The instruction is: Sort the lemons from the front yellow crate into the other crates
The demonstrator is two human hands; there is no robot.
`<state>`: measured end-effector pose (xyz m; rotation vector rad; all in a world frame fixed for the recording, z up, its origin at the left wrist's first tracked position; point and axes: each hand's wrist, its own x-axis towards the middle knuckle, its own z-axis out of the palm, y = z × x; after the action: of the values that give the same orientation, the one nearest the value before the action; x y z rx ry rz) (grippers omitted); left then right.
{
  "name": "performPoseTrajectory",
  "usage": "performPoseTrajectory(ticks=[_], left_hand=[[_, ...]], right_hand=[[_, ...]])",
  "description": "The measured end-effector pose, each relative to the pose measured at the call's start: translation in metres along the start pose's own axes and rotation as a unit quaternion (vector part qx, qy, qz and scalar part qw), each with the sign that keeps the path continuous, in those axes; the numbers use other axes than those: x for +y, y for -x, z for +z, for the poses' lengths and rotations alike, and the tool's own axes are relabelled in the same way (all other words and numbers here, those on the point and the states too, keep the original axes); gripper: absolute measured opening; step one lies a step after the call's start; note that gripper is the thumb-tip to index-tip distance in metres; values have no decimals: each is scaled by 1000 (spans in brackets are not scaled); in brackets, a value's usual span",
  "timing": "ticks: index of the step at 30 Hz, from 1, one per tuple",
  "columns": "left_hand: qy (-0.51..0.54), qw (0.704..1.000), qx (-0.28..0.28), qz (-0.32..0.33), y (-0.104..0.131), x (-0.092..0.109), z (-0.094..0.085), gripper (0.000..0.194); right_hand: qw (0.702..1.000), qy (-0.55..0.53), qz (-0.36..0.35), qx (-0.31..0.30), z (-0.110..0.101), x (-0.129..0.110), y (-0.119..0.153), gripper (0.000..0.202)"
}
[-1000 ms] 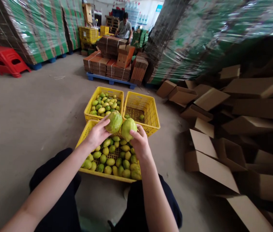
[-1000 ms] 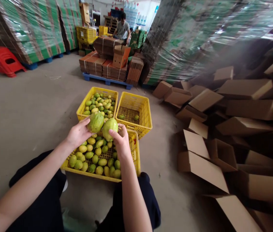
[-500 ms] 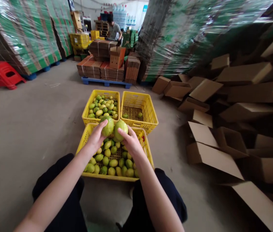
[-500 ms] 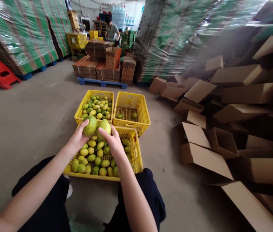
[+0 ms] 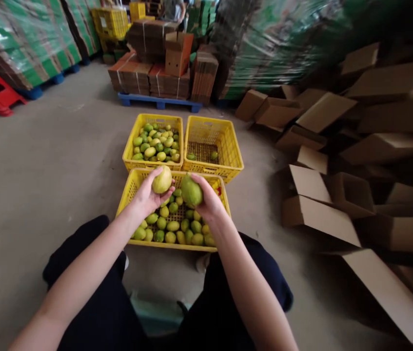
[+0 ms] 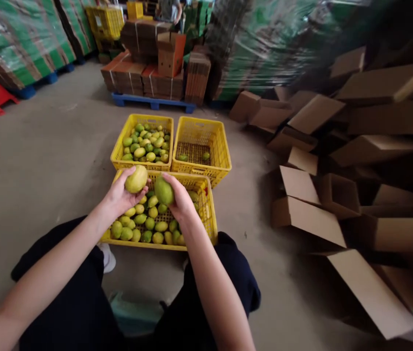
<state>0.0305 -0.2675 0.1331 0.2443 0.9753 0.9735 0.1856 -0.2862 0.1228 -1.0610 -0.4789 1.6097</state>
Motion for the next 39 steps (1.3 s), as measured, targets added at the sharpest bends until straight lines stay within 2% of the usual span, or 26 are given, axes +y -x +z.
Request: performPoseTrajectory(ticks=[3, 7, 9, 12, 14, 17, 21, 23, 26, 29, 31, 36, 39], left_hand=[[-12, 1000, 1, 9, -2, -8, -5, 32], [-52, 996, 13, 69, -3, -20, -11, 26], [-60, 995, -29, 72, -1, -23, -11, 29], [-55, 989, -116, 81, 3, -23, -9, 41], [-48, 986, -144, 71, 5, -22, -6, 38], [-38, 991, -129, 28, 3, -26, -1, 27], [-17, 998, -63, -5, -6, -36, 5, 37], [-17, 998, -46, 32, -10, -38, 7, 37], [-49, 986, -51, 149, -14, -40, 7, 33], [-86, 952, -42, 291, -16, -41, 6, 31], [-108, 930, -33, 351, -17, -42, 5, 32], [-206, 900, -51, 380, -17, -40, 4, 36], [-304, 859, -65, 406, -15, -38, 1, 35]], right_hand=[[999, 7, 46, -28, -7, 2, 1, 28], [991, 9, 113, -64, -19, 8, -1, 38], [990, 17, 125, -65, -24, 9, -2, 36], [993, 30, 99, -49, -28, 5, 1, 29], [996, 29, 74, -40, -29, 0, 4, 28], [998, 19, 46, -43, -27, -4, 11, 31], [998, 22, 29, -42, -23, -3, 16, 30], [999, 27, 18, -37, -20, -1, 17, 28], [998, 39, -8, -42, -16, 2, 18, 28], [993, 82, -65, -48, -12, 2, 19, 26], [990, 99, -88, -43, -10, 0, 20, 25], [998, 52, -25, -38, -8, -3, 20, 28], [998, 47, -21, -22, -11, -1, 18, 27]])
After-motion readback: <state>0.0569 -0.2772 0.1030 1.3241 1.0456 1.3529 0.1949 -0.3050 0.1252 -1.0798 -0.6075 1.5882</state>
